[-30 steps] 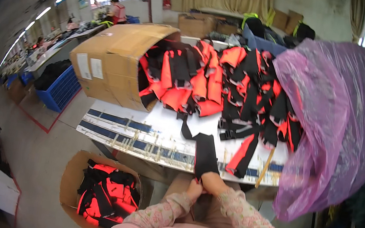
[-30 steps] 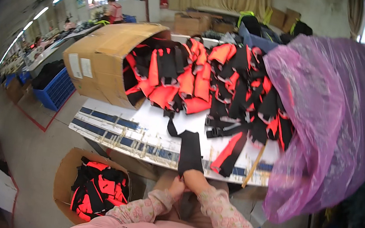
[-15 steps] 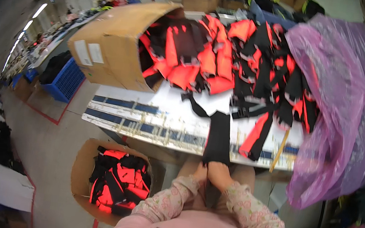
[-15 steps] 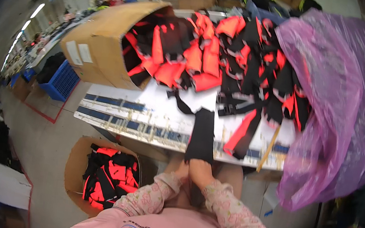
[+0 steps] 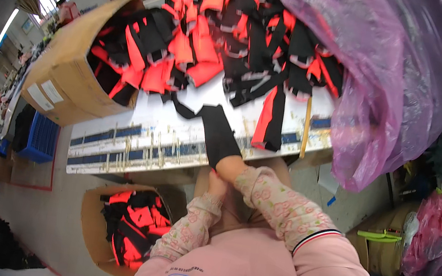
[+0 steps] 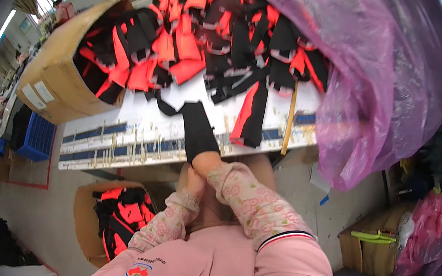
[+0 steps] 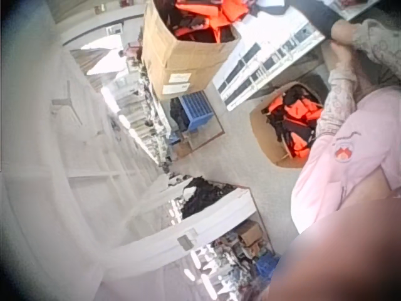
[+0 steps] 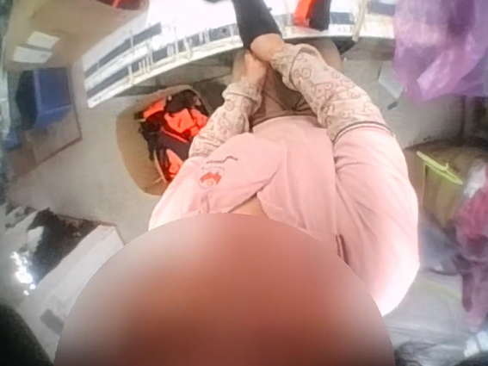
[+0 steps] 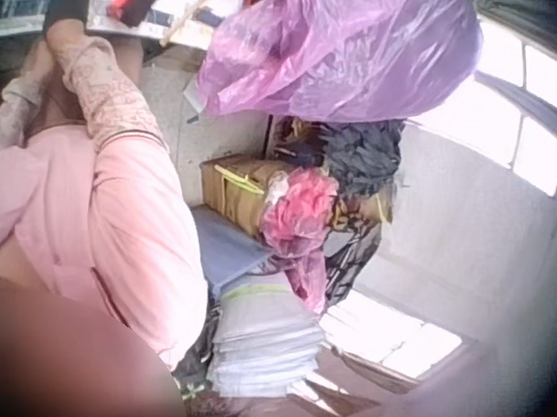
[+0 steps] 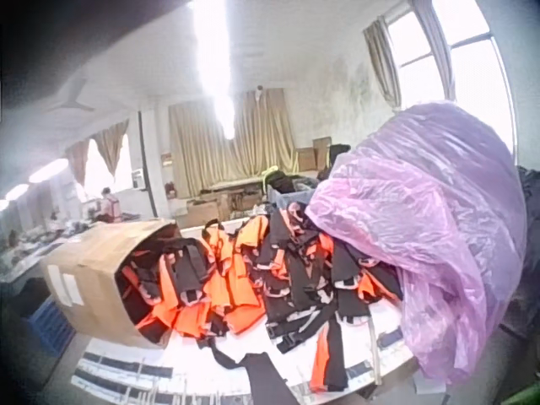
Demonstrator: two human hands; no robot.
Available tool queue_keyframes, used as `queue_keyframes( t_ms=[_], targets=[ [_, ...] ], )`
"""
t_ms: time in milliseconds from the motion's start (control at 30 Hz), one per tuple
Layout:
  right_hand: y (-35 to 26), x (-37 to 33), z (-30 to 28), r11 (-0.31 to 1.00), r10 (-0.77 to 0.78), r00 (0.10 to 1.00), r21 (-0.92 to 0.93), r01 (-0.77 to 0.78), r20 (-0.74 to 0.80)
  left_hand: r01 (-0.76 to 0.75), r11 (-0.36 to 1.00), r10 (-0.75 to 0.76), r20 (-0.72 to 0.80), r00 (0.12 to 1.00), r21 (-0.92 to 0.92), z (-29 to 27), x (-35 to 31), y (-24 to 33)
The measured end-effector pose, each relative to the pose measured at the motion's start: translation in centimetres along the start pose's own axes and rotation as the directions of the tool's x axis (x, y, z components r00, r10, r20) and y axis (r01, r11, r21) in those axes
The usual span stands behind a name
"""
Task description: Turning and shaping components of life jackets using a wooden tool in a factory setting.
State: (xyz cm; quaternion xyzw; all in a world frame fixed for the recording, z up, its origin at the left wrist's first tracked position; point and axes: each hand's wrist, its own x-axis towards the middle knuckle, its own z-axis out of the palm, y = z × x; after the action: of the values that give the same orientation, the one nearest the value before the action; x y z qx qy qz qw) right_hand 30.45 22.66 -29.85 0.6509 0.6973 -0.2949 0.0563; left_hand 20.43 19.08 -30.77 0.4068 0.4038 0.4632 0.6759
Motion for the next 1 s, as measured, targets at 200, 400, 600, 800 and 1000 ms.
queue_keyframes(
  t_ms=[200, 400, 600, 800, 1000],
  targets=[
    [-4.5, -4.9, -0.2, 0.986, -0.149, 0.951, 0.031, 0.163, -0.272, 0.111, 0.967, -0.102, 0.050, 0.993, -0.230, -2.8, -1.3, -1.4],
    [-4.1, -6.5, 0.2, 0.928, -0.006, 0.888, 0.328, 0.176, -0.460, 0.220, 0.967, -0.212, 0.071, 0.975, -0.126, -3.5, 0.9, -2.2],
    [-3.6, -6.6, -1.5, 0.964, 0.105, 0.942, 0.264, -0.018, -0.318, 0.152, 0.988, -0.153, 0.093, 0.984, 0.010, -3.3, 2.1, -3.6],
    [-3.4, -5.9, -1.2, 0.983, 0.009, 0.945, 0.178, 0.053, -0.326, 0.075, 0.993, -0.062, 0.129, 0.990, -0.094, -3.2, 1.0, -3.2],
    [-4.2, -8.5, -1.7, 0.964, -0.214, 0.877, 0.050, 0.260, -0.430, 0.150, 0.971, -0.148, 0.022, 0.989, -0.185, -1.8, -1.4, -1.5]
  ],
)
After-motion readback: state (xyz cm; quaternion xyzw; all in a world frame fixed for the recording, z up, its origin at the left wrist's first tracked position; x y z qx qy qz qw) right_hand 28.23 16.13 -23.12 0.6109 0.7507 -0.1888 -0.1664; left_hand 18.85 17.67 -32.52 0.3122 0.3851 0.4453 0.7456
